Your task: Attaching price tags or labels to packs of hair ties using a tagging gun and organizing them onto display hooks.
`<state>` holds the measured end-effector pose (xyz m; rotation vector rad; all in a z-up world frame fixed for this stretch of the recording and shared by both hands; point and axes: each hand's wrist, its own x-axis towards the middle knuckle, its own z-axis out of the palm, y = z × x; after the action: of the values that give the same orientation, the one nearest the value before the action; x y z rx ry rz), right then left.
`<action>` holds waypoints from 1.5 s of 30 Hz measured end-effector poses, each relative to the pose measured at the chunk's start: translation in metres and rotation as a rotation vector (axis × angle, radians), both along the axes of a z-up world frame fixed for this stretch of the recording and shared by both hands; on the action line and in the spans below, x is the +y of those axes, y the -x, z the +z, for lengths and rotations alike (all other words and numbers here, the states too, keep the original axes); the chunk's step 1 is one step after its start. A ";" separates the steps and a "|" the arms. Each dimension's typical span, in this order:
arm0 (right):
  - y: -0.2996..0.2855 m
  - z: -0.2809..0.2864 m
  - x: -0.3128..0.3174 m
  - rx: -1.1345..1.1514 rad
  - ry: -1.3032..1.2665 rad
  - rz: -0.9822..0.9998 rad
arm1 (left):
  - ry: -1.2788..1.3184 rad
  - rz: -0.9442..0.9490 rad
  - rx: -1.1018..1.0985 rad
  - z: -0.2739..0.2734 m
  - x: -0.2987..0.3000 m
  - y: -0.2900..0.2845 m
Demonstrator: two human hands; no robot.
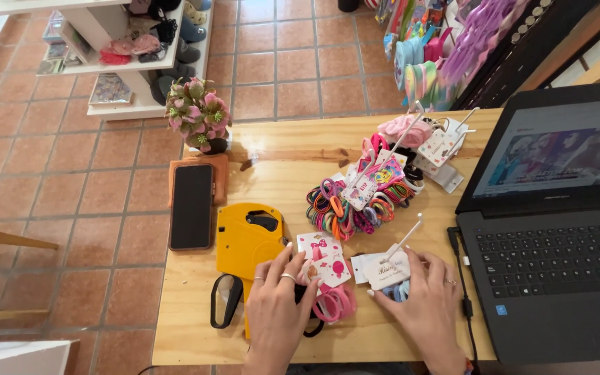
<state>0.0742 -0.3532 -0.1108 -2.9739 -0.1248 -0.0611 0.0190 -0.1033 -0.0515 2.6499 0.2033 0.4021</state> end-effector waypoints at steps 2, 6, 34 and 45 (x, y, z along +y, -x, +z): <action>0.001 0.006 0.000 0.038 -0.101 -0.033 | 0.033 -0.033 -0.013 0.008 -0.001 0.000; 0.001 0.004 -0.009 -0.093 -0.128 0.020 | 0.058 -0.095 -0.042 0.013 -0.004 -0.001; 0.023 0.145 0.028 0.397 -1.796 0.464 | 1.071 -0.629 -0.071 0.099 -0.028 -0.026; 0.027 0.093 0.057 0.940 -2.185 0.476 | 1.349 -0.331 0.047 0.090 -0.014 -0.015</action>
<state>0.0475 -0.2959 -0.0182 -0.5806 -0.3132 0.6944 0.0344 -0.1177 0.0382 1.3183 0.0116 0.0238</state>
